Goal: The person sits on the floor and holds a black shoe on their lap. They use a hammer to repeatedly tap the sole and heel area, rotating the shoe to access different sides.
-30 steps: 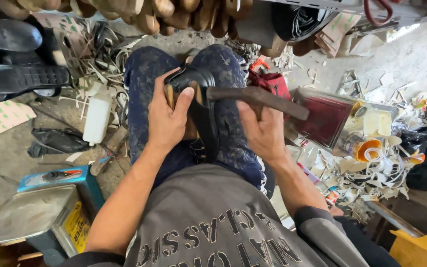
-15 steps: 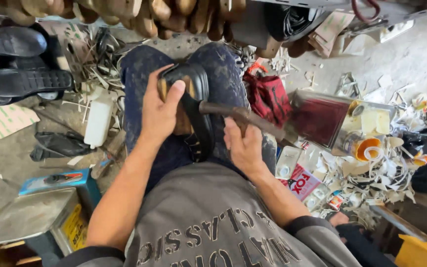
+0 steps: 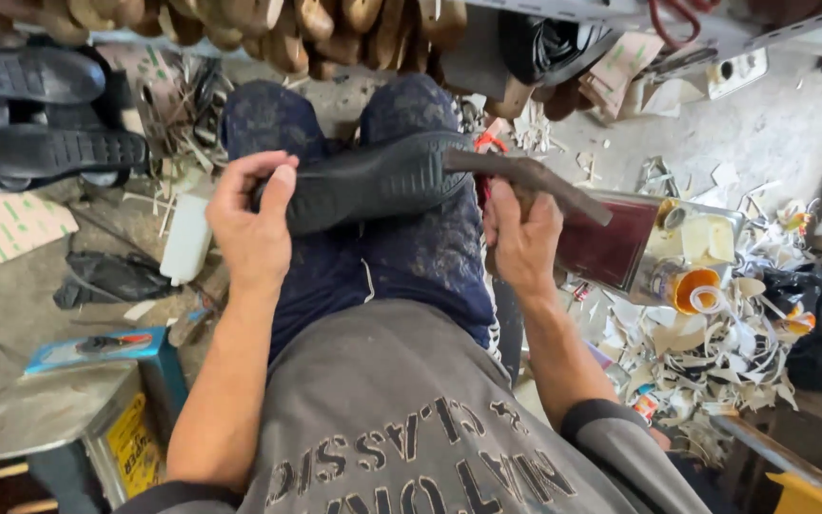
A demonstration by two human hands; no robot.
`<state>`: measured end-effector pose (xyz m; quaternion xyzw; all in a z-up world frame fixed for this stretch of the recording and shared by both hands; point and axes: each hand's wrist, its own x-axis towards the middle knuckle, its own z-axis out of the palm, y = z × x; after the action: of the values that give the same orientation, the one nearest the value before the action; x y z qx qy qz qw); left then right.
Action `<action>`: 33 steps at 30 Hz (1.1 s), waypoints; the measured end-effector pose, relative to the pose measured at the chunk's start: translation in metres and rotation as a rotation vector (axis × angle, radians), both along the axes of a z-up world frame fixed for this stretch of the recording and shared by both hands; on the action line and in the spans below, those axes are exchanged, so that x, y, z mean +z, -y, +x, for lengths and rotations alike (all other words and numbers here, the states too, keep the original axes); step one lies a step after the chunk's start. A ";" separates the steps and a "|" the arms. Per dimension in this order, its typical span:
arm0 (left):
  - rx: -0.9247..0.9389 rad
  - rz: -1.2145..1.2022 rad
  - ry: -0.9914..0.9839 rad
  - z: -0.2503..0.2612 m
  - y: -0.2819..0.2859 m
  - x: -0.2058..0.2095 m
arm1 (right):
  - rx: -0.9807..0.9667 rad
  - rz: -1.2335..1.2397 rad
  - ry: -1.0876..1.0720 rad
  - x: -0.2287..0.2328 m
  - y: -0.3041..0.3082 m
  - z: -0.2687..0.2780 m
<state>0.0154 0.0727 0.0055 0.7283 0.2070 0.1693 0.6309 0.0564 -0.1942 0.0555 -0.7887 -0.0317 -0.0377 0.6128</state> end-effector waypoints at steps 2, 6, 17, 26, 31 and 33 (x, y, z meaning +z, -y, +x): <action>0.006 0.022 0.079 0.009 -0.004 0.004 | 0.026 -0.035 0.043 0.003 0.002 0.005; 0.034 0.118 0.196 0.006 -0.012 -0.001 | 0.040 -0.019 0.168 0.009 0.006 -0.002; 0.002 0.229 0.160 0.015 -0.003 0.003 | -0.095 -0.218 0.452 -0.024 -0.009 -0.007; -0.012 0.310 0.263 0.030 -0.016 0.008 | -0.063 -0.767 0.223 -0.029 -0.004 0.034; 0.009 0.303 0.253 0.033 -0.017 0.003 | 0.085 -0.734 0.255 -0.017 0.010 0.047; 0.022 0.278 0.253 0.034 -0.016 0.003 | 0.161 -0.776 0.360 -0.019 0.000 0.048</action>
<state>0.0495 0.0886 0.0090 0.7791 0.1086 0.2932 0.5434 0.1040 -0.1941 0.0366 -0.9364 -0.2114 -0.1121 0.2566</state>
